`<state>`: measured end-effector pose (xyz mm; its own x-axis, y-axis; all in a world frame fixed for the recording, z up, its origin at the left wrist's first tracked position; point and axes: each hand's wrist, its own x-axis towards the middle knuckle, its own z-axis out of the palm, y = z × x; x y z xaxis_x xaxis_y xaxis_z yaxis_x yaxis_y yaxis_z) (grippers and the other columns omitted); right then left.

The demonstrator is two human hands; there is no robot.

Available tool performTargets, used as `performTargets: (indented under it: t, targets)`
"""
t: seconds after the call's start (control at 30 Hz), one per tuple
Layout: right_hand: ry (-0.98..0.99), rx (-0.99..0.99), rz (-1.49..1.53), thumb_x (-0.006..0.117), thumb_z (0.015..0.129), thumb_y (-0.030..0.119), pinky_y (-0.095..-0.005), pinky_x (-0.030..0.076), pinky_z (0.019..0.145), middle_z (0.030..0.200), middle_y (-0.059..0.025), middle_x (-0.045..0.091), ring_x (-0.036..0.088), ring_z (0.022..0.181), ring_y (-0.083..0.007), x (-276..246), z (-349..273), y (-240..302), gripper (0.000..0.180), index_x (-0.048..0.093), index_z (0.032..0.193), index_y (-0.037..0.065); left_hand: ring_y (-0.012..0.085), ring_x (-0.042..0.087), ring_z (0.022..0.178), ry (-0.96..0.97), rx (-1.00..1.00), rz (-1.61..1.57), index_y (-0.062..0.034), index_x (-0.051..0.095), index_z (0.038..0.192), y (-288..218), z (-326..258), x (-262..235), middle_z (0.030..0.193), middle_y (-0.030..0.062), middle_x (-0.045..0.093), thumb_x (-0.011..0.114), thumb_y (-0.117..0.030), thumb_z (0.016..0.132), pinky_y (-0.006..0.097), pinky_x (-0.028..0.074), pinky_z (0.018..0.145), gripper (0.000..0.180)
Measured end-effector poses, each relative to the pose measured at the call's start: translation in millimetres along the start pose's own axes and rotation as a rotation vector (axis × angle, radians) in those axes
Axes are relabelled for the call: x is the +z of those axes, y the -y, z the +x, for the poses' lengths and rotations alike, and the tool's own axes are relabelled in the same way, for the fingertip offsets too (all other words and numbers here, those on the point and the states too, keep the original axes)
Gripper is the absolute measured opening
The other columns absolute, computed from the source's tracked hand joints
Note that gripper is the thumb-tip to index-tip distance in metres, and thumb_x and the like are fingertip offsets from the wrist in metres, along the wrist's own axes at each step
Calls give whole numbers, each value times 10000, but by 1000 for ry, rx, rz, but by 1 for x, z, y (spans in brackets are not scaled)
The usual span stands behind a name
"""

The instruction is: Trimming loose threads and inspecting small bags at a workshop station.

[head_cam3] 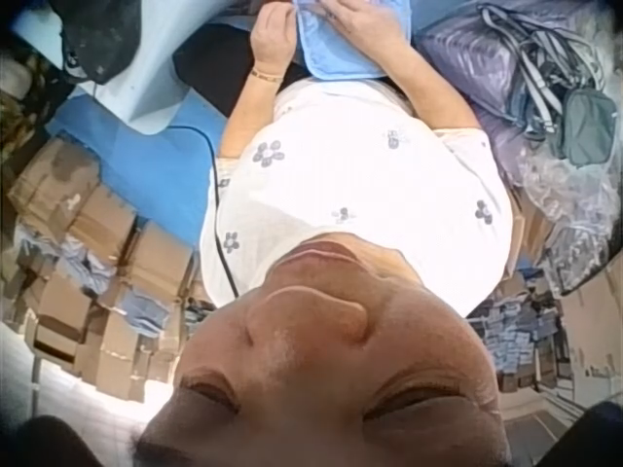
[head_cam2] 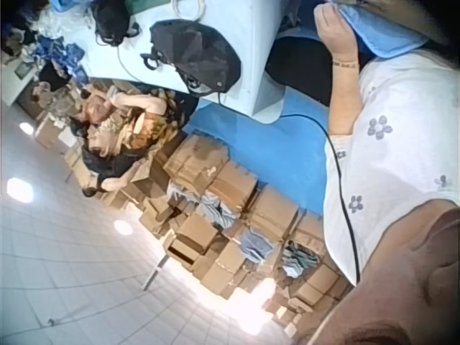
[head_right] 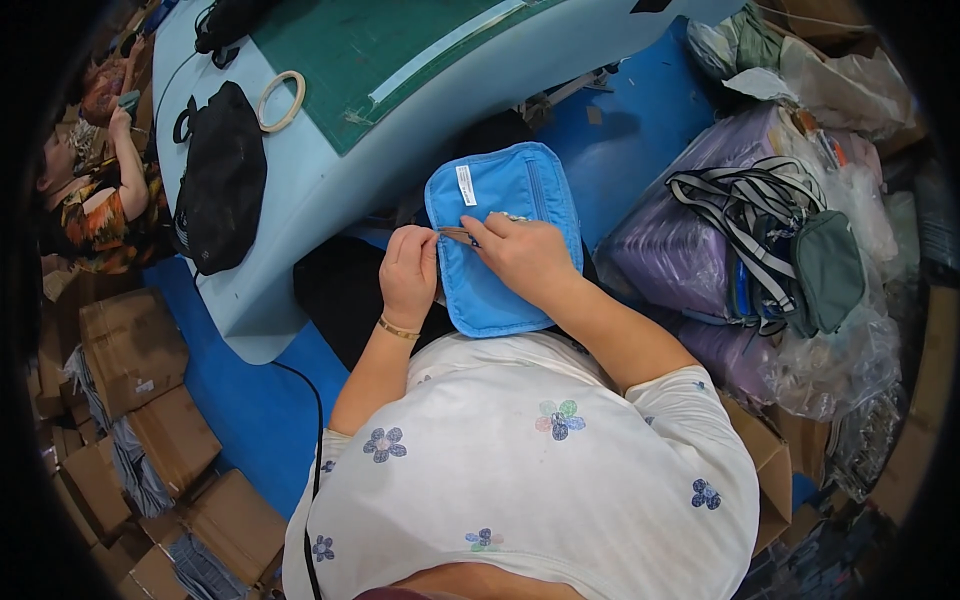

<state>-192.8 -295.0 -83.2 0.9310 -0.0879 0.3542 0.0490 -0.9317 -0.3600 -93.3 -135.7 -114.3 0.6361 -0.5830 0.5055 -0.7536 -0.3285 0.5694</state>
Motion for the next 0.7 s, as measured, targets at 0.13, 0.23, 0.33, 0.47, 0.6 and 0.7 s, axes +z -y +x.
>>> performTargets:
  t: [0.13,0.23,0.33,0.47,0.6,0.7]
  targets:
    - [-9,-13,-10,703,702,150,-287,459,513,774,-10,541,578,596,-159,2,0,0,393,637,1088,125,281,591,778,-13,26,15,-20,571,882,2,-2,3,852,115,587,596,-50,838,332,501,677,58]
    - [2,-8,-10,703,700,146,-287,460,515,781,-10,548,580,598,-162,3,0,-1,390,638,1084,122,283,593,783,-7,27,9,-20,574,889,3,-2,3,852,114,592,601,-53,837,329,503,682,67]
    - [-17,-14,-6,685,722,152,-282,461,507,774,-12,553,585,595,-166,3,0,-3,353,638,1070,118,281,595,786,6,25,5,-16,585,894,3,-2,1,862,119,587,619,-69,828,341,510,671,92]
    - [-43,70,99,679,753,178,-293,468,508,770,-21,570,596,606,-190,0,-4,-5,334,633,1081,133,279,585,751,-58,-38,-46,-16,587,880,5,-2,-6,843,124,587,598,-64,846,333,499,666,60]
    - [-73,173,234,699,755,173,-290,471,520,776,-29,586,597,615,-196,-2,-7,-10,375,621,1121,143,139,577,698,96,-531,-327,-1,586,878,18,-8,-17,800,54,598,530,-144,926,250,467,643,162]
    - [-142,273,329,724,749,152,-266,465,531,756,-43,575,579,600,-173,-3,-10,-17,428,606,1159,135,104,576,688,297,-889,-705,-8,598,897,2,-15,-31,795,40,605,554,-159,918,229,463,617,159]
